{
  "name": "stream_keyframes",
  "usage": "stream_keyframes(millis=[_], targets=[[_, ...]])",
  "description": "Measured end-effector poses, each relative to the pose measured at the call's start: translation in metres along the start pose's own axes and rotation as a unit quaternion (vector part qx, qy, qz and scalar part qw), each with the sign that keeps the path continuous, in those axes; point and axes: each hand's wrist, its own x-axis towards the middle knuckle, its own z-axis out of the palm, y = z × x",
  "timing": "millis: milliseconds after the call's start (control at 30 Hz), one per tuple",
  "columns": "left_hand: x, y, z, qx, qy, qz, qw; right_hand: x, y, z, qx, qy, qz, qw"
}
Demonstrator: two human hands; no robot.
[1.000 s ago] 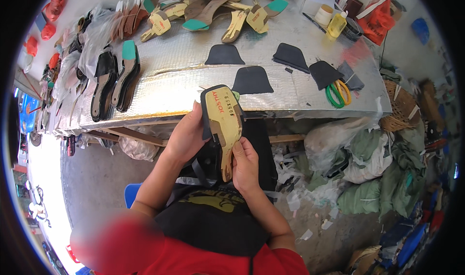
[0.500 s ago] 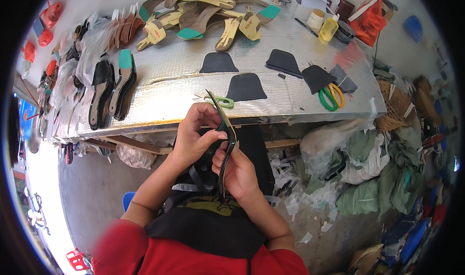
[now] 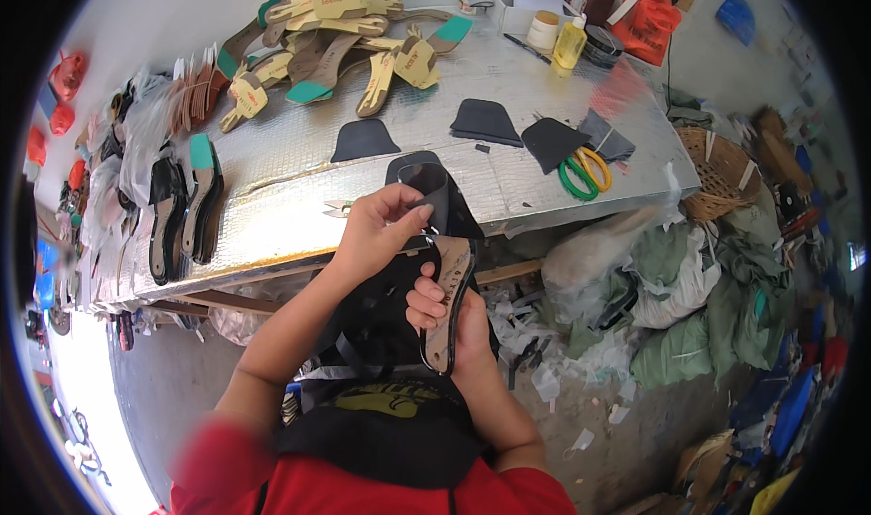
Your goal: Attaching and trimming black straps on shoe insoles using a utility knife and scissors.
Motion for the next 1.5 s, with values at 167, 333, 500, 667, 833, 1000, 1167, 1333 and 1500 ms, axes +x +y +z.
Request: stream_keyframes(millis=[167,333,500,667,833,1000,1167,1333,1500], targets=[[0.041,-0.020,0.014,0.009,0.020,-0.035,0.999,-0.003,-0.029,0.001,0.093,-0.076,-0.028,0.992],[0.081,-0.034,0.020,-0.032,0.015,-0.090,0.995,-0.001,-0.050,-0.002,0.093,-0.127,-0.072,0.985],[0.105,-0.039,-0.005,0.077,0.056,-0.127,0.987,-0.003,-0.059,-0.006,0.095,-0.196,-0.110,0.970],[0.057,-0.016,-0.020,0.256,0.145,0.152,0.944,0.006,-0.058,0.008,-0.084,-0.137,-0.165,0.973],[-0.059,0.033,-0.011,-0.074,-0.219,0.019,0.973,0.047,-0.004,0.018,-0.265,-0.121,-0.190,0.937],[-0.099,0.039,-0.045,-0.038,0.048,-0.041,0.997,0.060,0.037,0.026,-0.618,0.016,-0.202,0.760],[-0.126,0.022,-0.143,0.235,0.280,-0.018,0.931,0.000,0.028,0.113,-0.735,-0.164,-0.612,0.242],[-0.126,0.003,-0.262,0.444,0.404,-0.059,0.797,-0.072,0.055,0.186,-0.457,-0.535,-0.669,0.238],[-0.106,-0.026,-0.315,0.551,0.389,-0.111,0.730,-0.055,0.084,0.176,-0.494,-0.560,-0.606,0.273]])
